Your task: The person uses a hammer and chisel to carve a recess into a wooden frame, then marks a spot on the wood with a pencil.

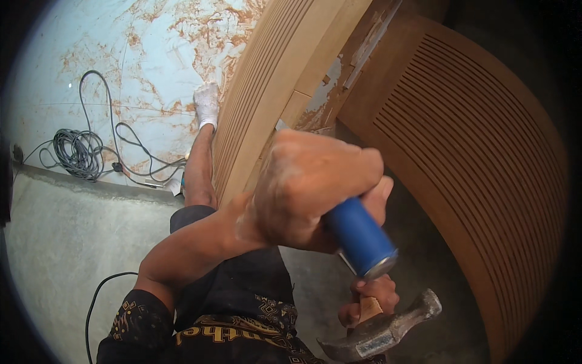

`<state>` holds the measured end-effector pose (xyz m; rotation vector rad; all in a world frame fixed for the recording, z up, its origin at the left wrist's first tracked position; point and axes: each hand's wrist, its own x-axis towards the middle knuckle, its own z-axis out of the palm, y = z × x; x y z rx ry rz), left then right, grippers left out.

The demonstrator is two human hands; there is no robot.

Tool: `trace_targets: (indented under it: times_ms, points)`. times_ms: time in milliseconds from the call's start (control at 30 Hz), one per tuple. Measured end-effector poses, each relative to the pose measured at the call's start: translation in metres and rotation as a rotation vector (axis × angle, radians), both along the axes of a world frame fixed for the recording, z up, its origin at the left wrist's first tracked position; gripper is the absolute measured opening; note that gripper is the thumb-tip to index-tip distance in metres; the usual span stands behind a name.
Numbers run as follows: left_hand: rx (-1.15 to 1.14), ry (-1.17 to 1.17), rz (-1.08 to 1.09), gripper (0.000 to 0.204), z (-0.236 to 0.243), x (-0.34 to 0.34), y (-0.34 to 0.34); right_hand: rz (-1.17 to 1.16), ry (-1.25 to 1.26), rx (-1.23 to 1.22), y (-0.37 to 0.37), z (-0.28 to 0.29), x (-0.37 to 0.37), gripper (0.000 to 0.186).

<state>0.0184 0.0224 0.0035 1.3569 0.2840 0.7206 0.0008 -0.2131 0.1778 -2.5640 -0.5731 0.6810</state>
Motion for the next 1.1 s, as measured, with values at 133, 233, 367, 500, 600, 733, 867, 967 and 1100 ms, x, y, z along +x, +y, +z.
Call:
trace_targets:
  times_ms: [133, 233, 367, 500, 600, 733, 867, 967, 1100]
  points:
    - [0.135, -0.045, -0.012, 0.025, 0.001, -0.012, -0.017, -0.08, 0.058, -0.071, 0.018, 0.01, 0.001, 0.07]
    - [0.226, -0.092, -0.035, 0.02, 0.001, -0.031, -0.03, -0.072, -0.037, 0.075, 0.011, -0.004, -0.003, 0.064]
    - [0.21, -0.108, -0.036, 0.019, -0.002, -0.028, -0.032, -0.064, -0.089, 0.077, 0.017, -0.011, 0.001, 0.052]
    - [0.181, -0.093, -0.027, 0.019, -0.003, -0.025, -0.031, -0.075, -0.089, 0.08, 0.007, -0.012, 0.0, 0.053]
    - [0.172, -0.078, -0.045, 0.02, -0.003, -0.027, -0.031, -0.073, -0.064, 0.069, 0.008, -0.011, 0.003, 0.054]
    - [0.162, -0.071, -0.049, 0.02, -0.003, -0.027, -0.034, -0.108, -0.055, 0.094, 0.012, -0.015, 0.003, 0.055]
    - [0.159, -0.057, -0.047, 0.019, -0.003, -0.028, -0.033, -0.131, -0.017, 0.085, 0.021, -0.014, 0.004, 0.056]
    - [0.143, -0.058, -0.055, 0.019, -0.002, -0.029, -0.033, -0.125, -0.038, 0.103, 0.018, -0.016, 0.004, 0.055]
    - [0.137, -0.059, -0.025, 0.022, -0.002, -0.026, -0.031, -0.052, -0.057, 0.242, 0.006, -0.016, 0.003, 0.057]
